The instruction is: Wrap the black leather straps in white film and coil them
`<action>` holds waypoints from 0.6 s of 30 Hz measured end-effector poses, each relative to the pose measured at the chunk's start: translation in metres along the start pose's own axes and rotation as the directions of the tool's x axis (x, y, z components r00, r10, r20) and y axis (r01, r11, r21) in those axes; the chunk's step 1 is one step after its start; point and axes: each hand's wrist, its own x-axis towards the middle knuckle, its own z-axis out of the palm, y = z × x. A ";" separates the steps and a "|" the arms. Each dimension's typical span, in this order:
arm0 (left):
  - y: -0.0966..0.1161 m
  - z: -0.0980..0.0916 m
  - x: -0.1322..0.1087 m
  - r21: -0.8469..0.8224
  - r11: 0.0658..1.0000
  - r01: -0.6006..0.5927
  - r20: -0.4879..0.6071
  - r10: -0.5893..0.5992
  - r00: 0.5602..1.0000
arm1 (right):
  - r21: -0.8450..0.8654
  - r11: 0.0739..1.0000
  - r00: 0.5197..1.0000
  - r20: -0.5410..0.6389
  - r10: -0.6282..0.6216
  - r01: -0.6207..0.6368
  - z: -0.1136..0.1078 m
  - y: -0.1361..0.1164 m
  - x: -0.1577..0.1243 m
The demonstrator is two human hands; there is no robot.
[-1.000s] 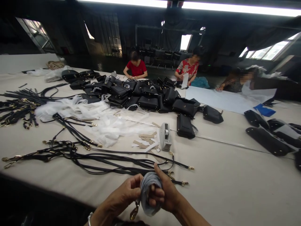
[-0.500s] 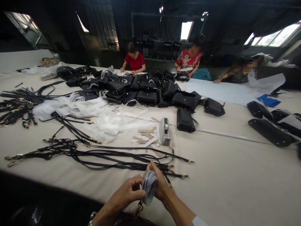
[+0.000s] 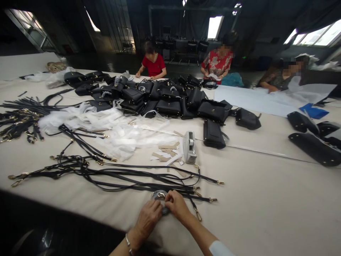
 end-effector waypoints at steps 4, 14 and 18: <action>-0.010 0.002 -0.017 0.044 0.999 -0.028 -0.114 0.033 0.993 | -0.110 0.994 1.000 0.015 0.005 -0.004 0.001 0.009 0.004; -0.031 -0.001 -0.011 -0.014 0.990 -0.139 -0.163 0.135 0.977 | -0.352 0.933 0.970 0.194 0.148 -0.072 -0.008 -0.003 0.026; -0.033 0.002 -0.008 -0.055 0.989 -0.135 -0.164 0.124 0.979 | -0.483 0.874 0.976 0.208 0.064 0.046 -0.033 -0.027 0.049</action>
